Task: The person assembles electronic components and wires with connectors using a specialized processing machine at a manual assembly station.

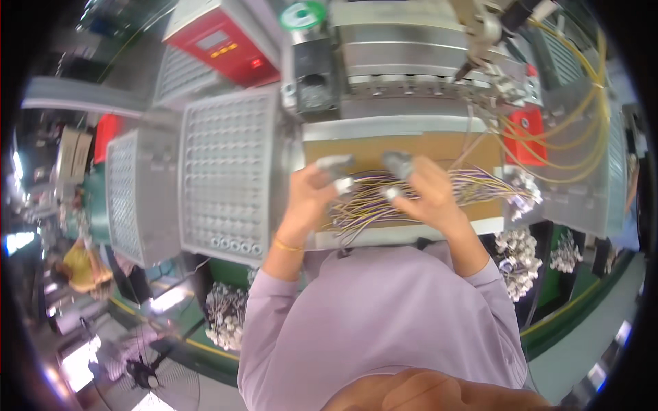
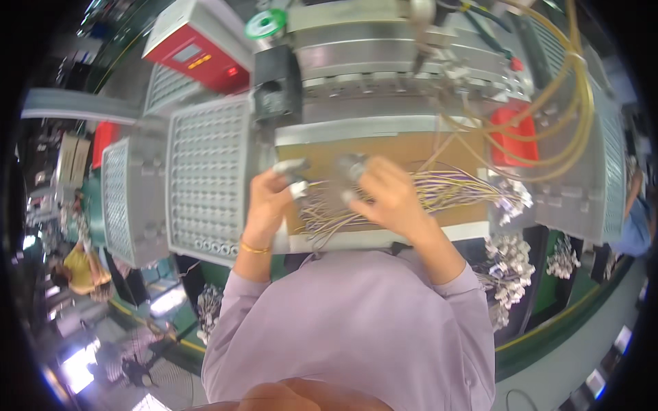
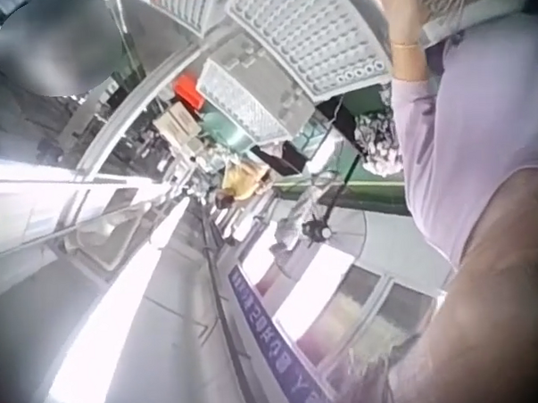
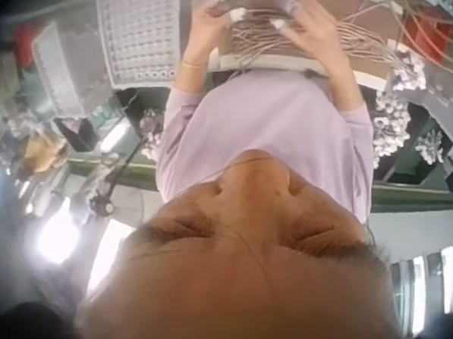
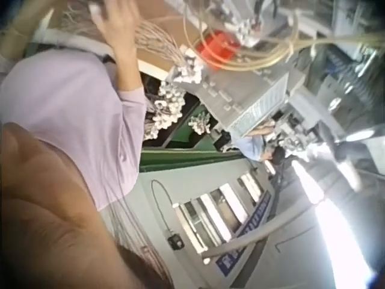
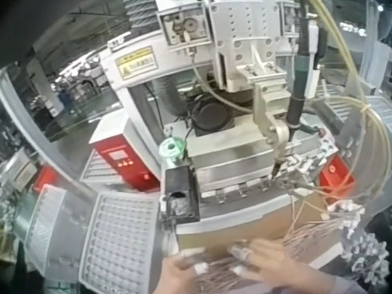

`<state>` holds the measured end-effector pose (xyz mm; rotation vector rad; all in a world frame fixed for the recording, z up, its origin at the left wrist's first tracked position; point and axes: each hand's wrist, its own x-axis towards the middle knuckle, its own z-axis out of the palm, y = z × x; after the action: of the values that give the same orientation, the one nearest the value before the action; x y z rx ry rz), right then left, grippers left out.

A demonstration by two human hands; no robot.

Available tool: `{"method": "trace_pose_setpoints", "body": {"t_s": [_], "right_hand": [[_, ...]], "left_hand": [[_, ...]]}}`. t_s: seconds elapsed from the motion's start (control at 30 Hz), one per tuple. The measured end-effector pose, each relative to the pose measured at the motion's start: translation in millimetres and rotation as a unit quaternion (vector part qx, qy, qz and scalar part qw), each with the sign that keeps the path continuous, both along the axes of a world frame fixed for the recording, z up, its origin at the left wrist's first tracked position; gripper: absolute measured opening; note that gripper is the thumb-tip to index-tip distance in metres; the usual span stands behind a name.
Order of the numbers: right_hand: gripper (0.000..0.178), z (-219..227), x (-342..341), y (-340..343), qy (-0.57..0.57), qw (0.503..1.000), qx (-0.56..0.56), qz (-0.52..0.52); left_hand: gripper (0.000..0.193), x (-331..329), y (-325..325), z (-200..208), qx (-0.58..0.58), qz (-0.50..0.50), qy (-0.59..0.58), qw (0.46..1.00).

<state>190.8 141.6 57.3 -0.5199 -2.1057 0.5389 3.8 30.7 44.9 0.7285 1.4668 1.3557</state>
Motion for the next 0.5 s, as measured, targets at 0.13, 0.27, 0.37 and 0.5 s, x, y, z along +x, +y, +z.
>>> {"method": "trace_pose_setpoints", "body": {"t_s": [0.13, 0.27, 0.37, 0.5], "right_hand": [[0.02, -25, -15, -12, -0.127, 0.983, -0.016, 0.13], [0.019, -4, -13, -14, -0.119, 0.933, -0.318, 0.122], [0.019, -7, -6, -5, -0.023, 0.842, -0.502, 0.195], [0.018, -7, -8, -9, -0.028, 0.859, -0.482, 0.172]], "left_hand": [[0.03, -25, -23, -4, 0.029, 0.064, 0.04, 0.997], [0.02, -105, -113, -36, -0.066, 0.257, 0.462, 0.846], [0.032, -149, -208, -62, -0.349, 0.319, 0.581, 0.663], [0.036, -137, -238, -88, -0.25, 0.21, 0.801, 0.501]]}}
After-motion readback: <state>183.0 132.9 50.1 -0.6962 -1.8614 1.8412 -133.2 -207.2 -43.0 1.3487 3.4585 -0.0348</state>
